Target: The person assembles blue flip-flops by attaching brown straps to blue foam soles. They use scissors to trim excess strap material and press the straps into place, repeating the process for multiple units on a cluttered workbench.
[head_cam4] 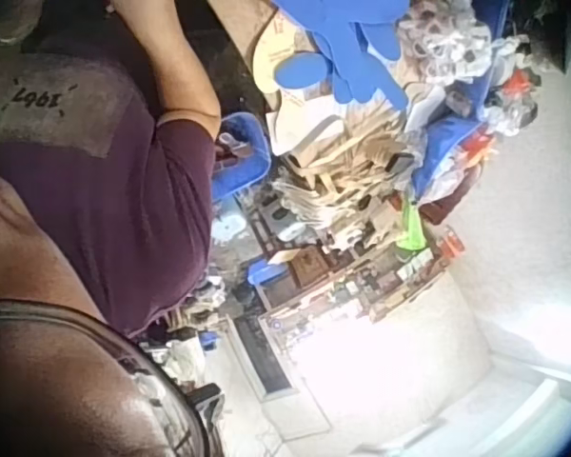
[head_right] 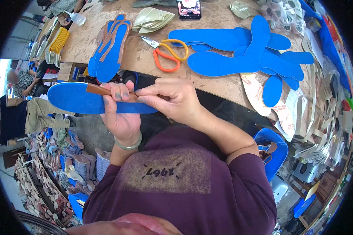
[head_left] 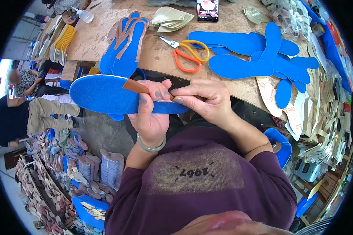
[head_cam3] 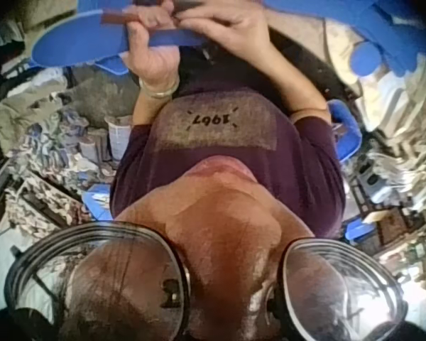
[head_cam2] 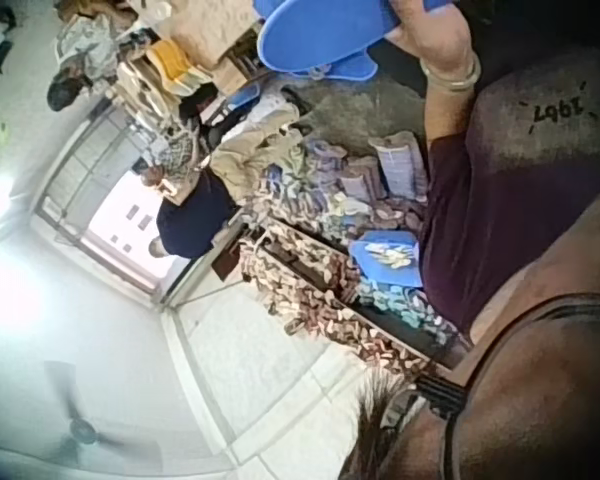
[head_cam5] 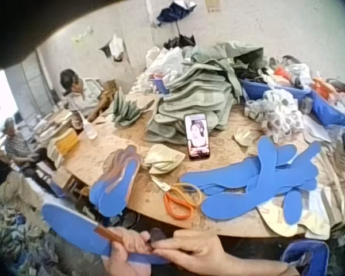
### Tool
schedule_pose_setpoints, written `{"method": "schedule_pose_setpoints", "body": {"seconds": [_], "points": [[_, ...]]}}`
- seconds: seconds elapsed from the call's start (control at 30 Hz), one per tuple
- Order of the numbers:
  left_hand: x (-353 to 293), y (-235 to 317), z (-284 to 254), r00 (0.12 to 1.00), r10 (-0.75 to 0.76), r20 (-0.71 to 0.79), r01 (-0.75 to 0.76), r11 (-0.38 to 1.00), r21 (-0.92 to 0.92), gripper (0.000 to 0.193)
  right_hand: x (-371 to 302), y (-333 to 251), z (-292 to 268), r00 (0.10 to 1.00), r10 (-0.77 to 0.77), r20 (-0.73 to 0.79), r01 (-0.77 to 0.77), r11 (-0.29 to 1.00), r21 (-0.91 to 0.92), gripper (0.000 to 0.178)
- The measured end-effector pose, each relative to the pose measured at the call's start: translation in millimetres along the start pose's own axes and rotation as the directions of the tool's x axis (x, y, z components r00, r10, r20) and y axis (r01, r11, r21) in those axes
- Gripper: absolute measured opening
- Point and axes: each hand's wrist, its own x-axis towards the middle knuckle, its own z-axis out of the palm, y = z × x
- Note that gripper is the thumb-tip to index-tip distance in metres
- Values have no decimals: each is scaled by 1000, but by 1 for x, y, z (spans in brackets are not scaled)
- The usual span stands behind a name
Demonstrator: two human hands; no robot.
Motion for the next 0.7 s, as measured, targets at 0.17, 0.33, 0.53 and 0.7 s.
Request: {"method": "schedule_pose_setpoints", "body": {"seconds": [0.17, 0.33, 0.53, 0.7], "points": [[-4, 11, 8, 999, 1, 38, -6, 993, 121, 23, 0, -7, -7, 998, -67, 3, 67, 995, -77, 15], [-3, 19, 12, 998, -1, 62, -5, 996, 94, 26, 1, -13, -7, 995, -78, 62, 81, 995, -60, 14], [-7, 17, 11, 998, 7, 64, -16, 991, 134, 26, -2, -11, 2, 996, -8, 86, 9, 1000, -11, 10], [0, 20, 8, 995, -83, 52, 84, 996, -20, 34, 3, -14, 6, 986, -145, 77, 157, 970, -185, 9]]}}
